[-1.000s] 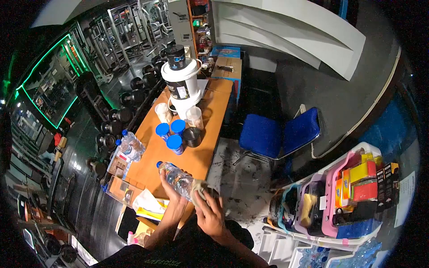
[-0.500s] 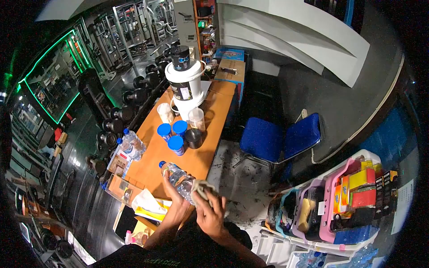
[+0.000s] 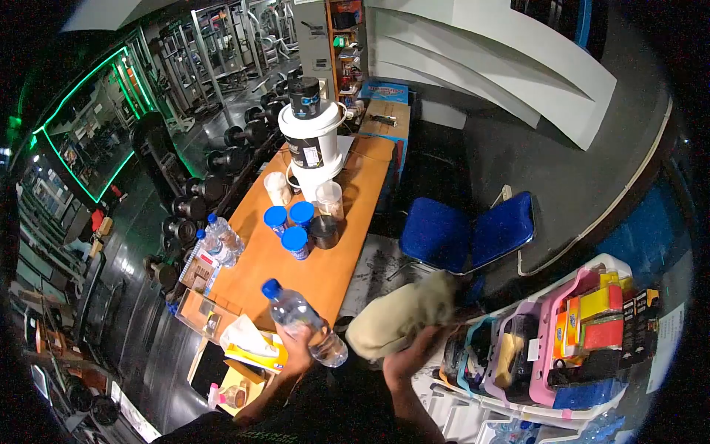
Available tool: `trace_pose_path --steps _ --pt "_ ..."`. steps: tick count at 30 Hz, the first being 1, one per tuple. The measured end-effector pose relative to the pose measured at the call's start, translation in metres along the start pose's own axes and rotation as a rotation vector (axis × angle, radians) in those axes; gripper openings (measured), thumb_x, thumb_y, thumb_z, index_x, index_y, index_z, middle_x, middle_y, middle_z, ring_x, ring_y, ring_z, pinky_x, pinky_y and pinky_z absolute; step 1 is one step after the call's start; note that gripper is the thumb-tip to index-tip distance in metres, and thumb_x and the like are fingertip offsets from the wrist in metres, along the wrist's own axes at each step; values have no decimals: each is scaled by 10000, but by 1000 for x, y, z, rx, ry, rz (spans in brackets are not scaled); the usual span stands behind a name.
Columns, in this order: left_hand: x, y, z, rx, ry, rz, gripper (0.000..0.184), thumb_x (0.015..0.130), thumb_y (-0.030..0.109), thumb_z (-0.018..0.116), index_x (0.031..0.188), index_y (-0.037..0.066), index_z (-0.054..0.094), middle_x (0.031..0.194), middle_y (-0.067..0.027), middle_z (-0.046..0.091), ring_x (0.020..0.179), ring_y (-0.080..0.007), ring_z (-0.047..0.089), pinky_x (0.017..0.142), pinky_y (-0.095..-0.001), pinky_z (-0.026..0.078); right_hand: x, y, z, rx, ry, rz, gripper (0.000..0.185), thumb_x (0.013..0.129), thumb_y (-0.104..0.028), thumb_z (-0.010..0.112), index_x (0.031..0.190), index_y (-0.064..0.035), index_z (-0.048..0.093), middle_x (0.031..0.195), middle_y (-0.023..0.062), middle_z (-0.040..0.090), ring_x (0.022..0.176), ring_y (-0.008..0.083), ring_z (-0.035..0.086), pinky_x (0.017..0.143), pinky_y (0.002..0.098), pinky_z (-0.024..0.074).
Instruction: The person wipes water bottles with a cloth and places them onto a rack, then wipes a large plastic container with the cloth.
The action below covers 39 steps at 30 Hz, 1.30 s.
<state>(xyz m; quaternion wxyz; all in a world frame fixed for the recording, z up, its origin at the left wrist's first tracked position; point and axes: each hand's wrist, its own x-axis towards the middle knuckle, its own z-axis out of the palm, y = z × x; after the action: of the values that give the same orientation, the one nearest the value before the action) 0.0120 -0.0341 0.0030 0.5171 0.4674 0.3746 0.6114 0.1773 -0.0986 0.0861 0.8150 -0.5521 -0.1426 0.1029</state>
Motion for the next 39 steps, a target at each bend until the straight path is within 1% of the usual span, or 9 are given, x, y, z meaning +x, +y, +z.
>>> trace_pose_path --steps 4,7,9,20,22,24,29,31,39 --pt "-10 19 -4 338 -285 224 852 647 240 818 1298 -25 335 1137 -149 519 1037 -228 543 901 -360 449 16 -22 -7 131 -329 -380 528 967 -334 462 1359 -18 302 1329 178 400 1158 320 486 952 455 424" --pt "-8 17 -3 379 -367 301 788 554 274 866 1179 -22 489 1039 -168 594 937 -273 623 837 -369 496 22 -100 40 -284 -944 -723 285 795 -239 640 1050 -113 659 1134 142 568 1051 300 552 882 455 450" --pt "-6 24 -4 473 -437 380 747 542 283 867 1136 -17 527 996 -169 618 886 -287 646 795 -375 513 7 -95 58 -444 -1303 -609 310 763 -108 648 1072 -114 664 1069 103 577 1003 286 553 860 385 464" --pt "-11 45 -12 674 -615 316 743 508 287 891 1061 -57 533 932 -181 648 858 -298 662 766 -364 523 8 -48 42 -302 -1094 194 281 945 -170 515 1129 34 574 1039 121 639 965 168 607 828 287 469" --pt "-16 41 -16 649 -563 522 818 508 310 895 1103 -77 487 971 -201 638 902 -283 652 810 -369 515 12 -12 36 -107 -882 534 366 953 -261 520 1200 8 541 1086 123 612 983 157 565 856 280 453" --pt "-24 33 -26 676 -536 445 861 508 323 896 1132 -84 465 993 -207 631 918 -280 645 830 -377 508 4 -12 37 109 -498 566 383 927 -257 559 1215 -5 536 1082 108 609 980 162 567 875 273 445" --pt "-18 48 -12 604 -529 381 741 524 336 876 1093 -13 552 924 -173 644 818 -313 667 714 -382 537 4 -75 33 -282 -1144 -376 266 832 -170 636 1061 -34 644 1055 132 598 992 231 589 862 327 465" --pt "-19 39 -13 634 -522 479 701 534 321 868 1071 -6 557 908 -164 645 797 -304 670 688 -378 540 -10 -80 37 -408 -1243 -439 185 810 -122 644 983 -70 682 993 144 607 930 281 600 835 337 476" --pt "-27 61 -4 605 -616 367 658 556 288 870 1052 -19 565 904 -169 648 779 -288 678 695 -357 549 8 -16 13 -162 -1110 392 219 939 -137 547 1065 31 606 956 43 640 855 80 565 746 254 473"
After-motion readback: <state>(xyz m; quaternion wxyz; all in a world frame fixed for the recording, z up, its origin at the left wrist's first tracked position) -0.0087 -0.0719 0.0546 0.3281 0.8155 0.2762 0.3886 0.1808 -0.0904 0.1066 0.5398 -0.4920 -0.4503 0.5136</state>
